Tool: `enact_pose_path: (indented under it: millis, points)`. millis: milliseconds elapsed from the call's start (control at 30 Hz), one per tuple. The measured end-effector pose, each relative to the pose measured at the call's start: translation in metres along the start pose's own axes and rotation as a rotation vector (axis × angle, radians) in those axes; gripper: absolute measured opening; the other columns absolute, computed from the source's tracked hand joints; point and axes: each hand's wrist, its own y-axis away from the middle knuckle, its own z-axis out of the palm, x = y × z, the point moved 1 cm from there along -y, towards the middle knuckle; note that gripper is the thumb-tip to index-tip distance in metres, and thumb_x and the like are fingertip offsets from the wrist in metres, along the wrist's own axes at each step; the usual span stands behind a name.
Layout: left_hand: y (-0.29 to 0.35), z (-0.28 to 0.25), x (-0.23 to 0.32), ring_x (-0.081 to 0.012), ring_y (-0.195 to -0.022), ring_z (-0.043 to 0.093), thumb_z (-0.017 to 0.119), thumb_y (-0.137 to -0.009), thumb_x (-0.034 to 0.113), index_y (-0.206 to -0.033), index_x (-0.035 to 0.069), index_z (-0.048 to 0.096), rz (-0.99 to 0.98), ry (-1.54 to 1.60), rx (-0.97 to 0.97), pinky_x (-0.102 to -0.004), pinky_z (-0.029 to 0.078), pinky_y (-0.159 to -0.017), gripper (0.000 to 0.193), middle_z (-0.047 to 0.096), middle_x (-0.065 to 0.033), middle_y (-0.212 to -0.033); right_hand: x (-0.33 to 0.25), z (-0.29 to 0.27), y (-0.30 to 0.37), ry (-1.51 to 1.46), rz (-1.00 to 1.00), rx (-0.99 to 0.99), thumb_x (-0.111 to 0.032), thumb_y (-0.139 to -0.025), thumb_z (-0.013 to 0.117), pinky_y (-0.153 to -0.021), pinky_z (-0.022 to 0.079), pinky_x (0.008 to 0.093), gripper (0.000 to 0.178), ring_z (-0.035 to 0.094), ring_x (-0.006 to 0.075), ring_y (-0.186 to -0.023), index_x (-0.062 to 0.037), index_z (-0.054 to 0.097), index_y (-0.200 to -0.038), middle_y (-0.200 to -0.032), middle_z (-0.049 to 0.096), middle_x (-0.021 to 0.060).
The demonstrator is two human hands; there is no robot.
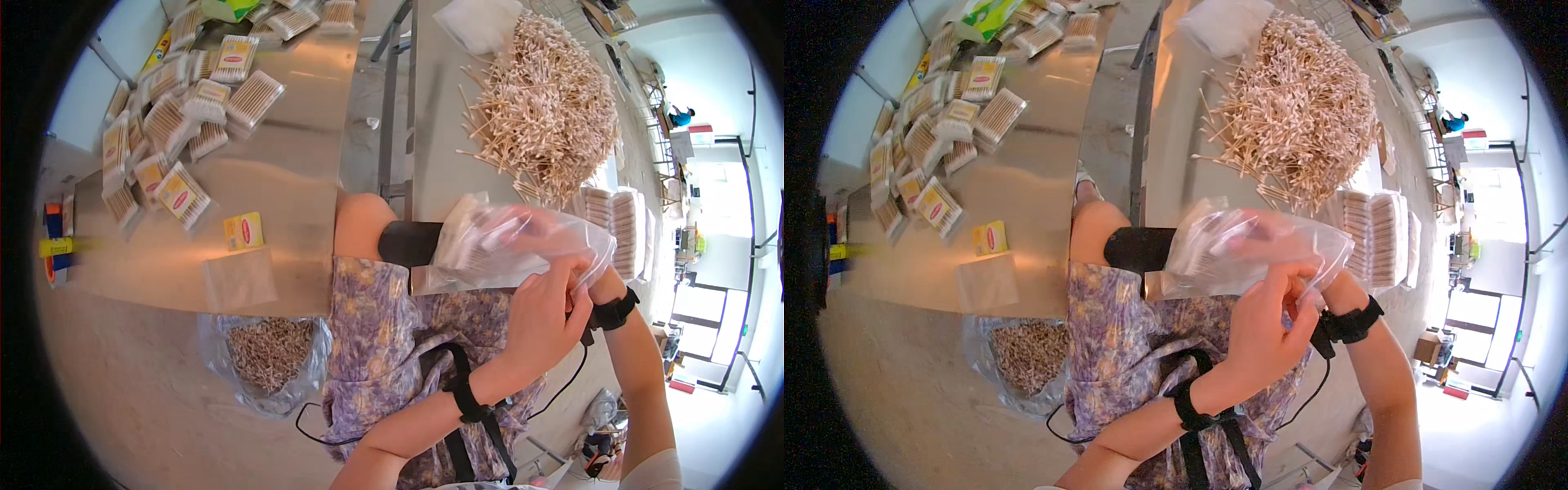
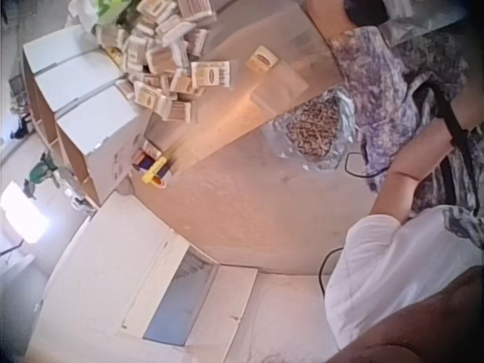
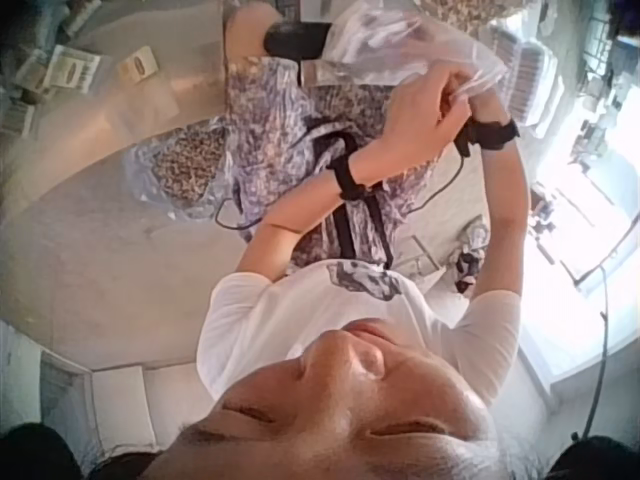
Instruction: Packaging small bundles of cotton swabs into plastic zip-lock bags.
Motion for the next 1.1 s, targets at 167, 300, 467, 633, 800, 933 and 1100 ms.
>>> enact_pose_path:
  millis: [167,300,467,633,800,933,1100]
  points:
    - [0.001,-0.003,0.0,-0.0208,-0.058,0.056,0.06,-0.084,0.004,-0.109,0.004,0.053,-0.025,0.015,0.025,-0.0326,0.045,-0.056,0.027,0.056,-0.0078,-0.069,0.003,-0.002,0.001,-0.158,0.02,0.041,-0.009,-0.086,0.068,-0.093,0.046,0.0307,0.036,0.055,0.0145,-0.107,-0.0024,0.055,-0.118,-0.111,0.062,0.0072]
    - [0.001,-0.002,-0.001,-0.0202,-0.058,0.056,0.059,-0.084,0.003,-0.109,0.003,0.053,-0.004,0.03,0.035,-0.0322,0.044,-0.055,0.026,0.056,-0.0077,-0.069,0.021,-0.005,-0.003,-0.025,-0.13,0.061,-0.006,-0.083,0.07,-0.092,0.047,0.0297,0.039,0.057,0.0132,-0.103,-0.0021,0.055,-0.118,-0.11,0.062,0.0067]
    - [0.0,-0.003,-0.002,-0.0207,-0.057,0.056,0.059,-0.084,0.003,-0.108,0.002,0.052,0.017,0.023,0.063,-0.0325,0.044,-0.055,0.025,0.056,-0.0081,-0.069,0.017,-0.01,-0.001,0.13,-0.049,0.106,-0.007,-0.079,0.074,-0.089,0.049,0.0292,0.046,0.057,0.0143,-0.104,-0.0017,0.054,-0.121,-0.113,0.061,0.0073]
    - [0.004,-0.003,-0.002,-0.0212,-0.059,0.056,0.058,-0.084,0.004,-0.109,0.002,0.051,0.006,0.05,0.042,-0.0328,0.044,-0.056,0.026,0.056,-0.0086,-0.069,0.033,0.007,0.012,0.356,-0.039,0.413,-0.012,-0.083,0.071,-0.088,0.049,0.03,0.048,0.059,0.0163,-0.103,-0.0024,0.051,-0.126,-0.112,0.062,0.008]
    - [0.005,0.0,0.001,-0.0212,-0.059,0.055,0.058,-0.084,0.004,-0.11,0.001,0.051,0.027,0.08,0.042,-0.0326,0.044,-0.057,0.027,0.055,-0.0087,-0.069,0.038,-0.011,0.001,0.625,-0.174,0.428,-0.022,-0.089,0.064,-0.087,0.049,0.034,0.04,0.061,0.0236,-0.1,0.0009,0.054,-0.12,-0.11,0.063,0.0149]
    - [0.005,-0.003,-0.002,-0.021,-0.059,0.054,0.057,-0.085,0.003,-0.11,0.001,0.051,0.013,0.089,0.035,-0.0323,0.044,-0.056,0.026,0.054,-0.0086,-0.069,0.028,-0.009,-0.012,0.531,-0.167,0.062,-0.014,-0.094,0.056,-0.097,0.043,0.0328,0.039,0.055,0.0198,-0.111,-0.0035,0.05,-0.131,-0.124,0.057,0.0102]
    - [0.004,-0.001,0.001,-0.021,-0.058,0.054,0.058,-0.085,0.003,-0.109,0.001,0.051,0.028,0.095,0.048,-0.0323,0.044,-0.056,0.025,0.054,-0.0087,-0.069,0.034,-0.003,-0.013,0.421,-0.383,0.17,-0.014,-0.095,0.052,-0.099,0.041,0.0327,0.038,0.053,0.0199,-0.113,-0.0023,0.049,-0.131,-0.124,0.057,0.0104]
